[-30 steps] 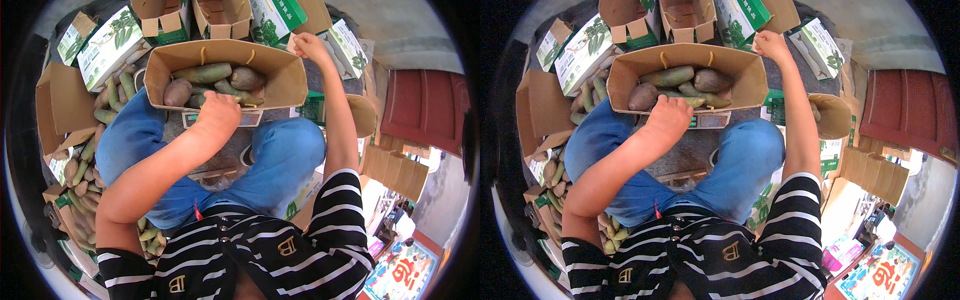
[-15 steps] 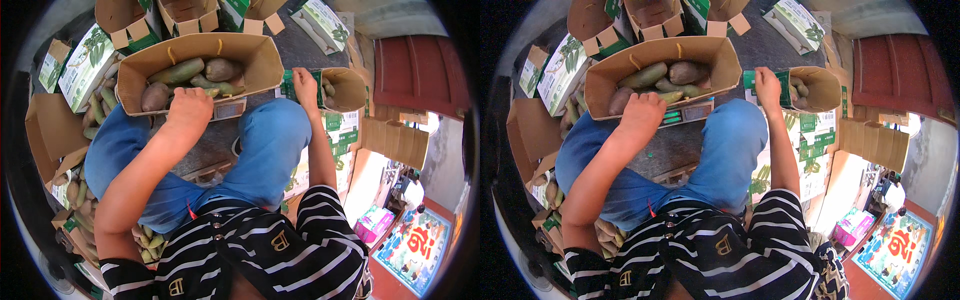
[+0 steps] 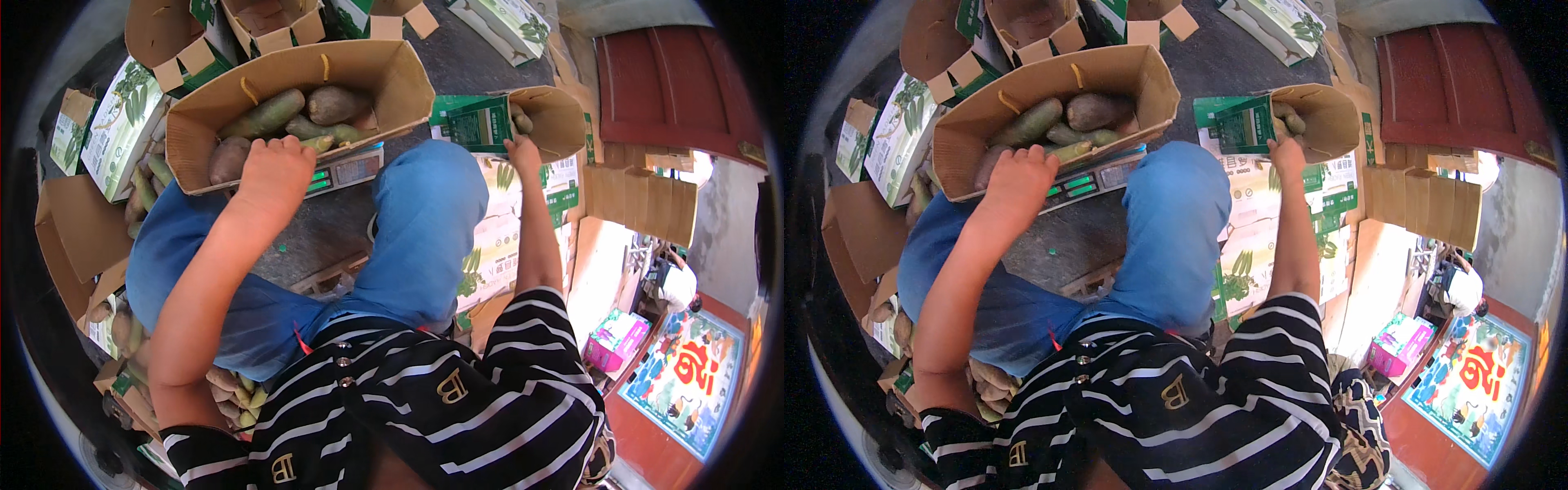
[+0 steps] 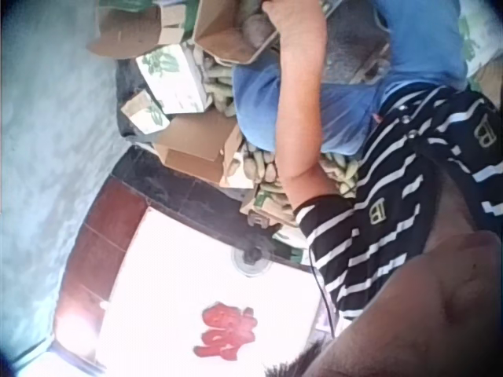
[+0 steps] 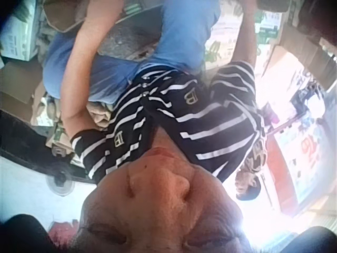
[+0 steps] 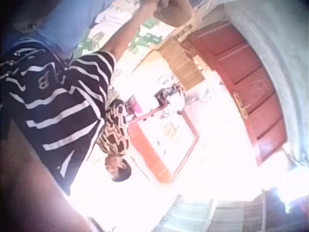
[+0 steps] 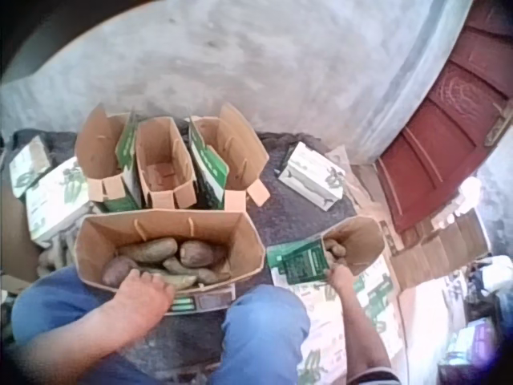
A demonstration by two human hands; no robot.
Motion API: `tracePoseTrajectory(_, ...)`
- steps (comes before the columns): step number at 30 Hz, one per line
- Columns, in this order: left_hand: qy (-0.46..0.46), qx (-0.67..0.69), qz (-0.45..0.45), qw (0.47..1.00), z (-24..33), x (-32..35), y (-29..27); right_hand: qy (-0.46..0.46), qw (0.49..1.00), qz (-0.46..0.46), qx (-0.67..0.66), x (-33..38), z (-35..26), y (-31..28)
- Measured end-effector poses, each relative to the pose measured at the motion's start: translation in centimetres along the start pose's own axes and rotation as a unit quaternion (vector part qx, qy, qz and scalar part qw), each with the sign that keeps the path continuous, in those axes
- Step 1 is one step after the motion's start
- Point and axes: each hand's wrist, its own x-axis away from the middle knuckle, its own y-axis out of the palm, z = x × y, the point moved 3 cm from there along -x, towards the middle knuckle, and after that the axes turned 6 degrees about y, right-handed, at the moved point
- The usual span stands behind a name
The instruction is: The person puts down a phone, selects vegetables from piles and boxes on the floor by hand, and packs them into paper bags resting on a digital scale to weigh them.
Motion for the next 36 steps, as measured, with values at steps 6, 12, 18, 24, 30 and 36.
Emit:
tracePoseTrajectory(6,0.01,0.014,-0.017,1.0,-0.1,0.1,-0.3,-0.087,0.996,0.025,0.009,0.8,8.4,-1.1)
tracePoseTrajectory(12,0.026,-0.02,0.027,0.999,0.3,0.4,-0.5,-0.076,0.979,-0.01,0.19,9.5,18.9,0.5)
tracePoseTrajectory(18,0.013,0.0,0.022,1.0,0.2,0.6,-0.5,0.006,0.992,0.113,0.063,21.2,21.7,4.9)
tracePoseTrajectory(24,0.011,0.002,0.044,0.999,0.3,0.7,-0.3,0.083,0.988,0.07,0.106,23.4,17.5,4.9)
tracePoseTrajectory(30,-0.01,0.007,0.019,1.0,0.4,0.7,-0.1,-0.098,0.951,0.288,-0.054,17.4,6.1,-2.4)
tracePoseTrajectory(36,-0.022,0.028,-0.009,0.999,0.3,0.3,0.0,-0.292,0.913,0.164,-0.234,8.0,-10.7,-7.4)
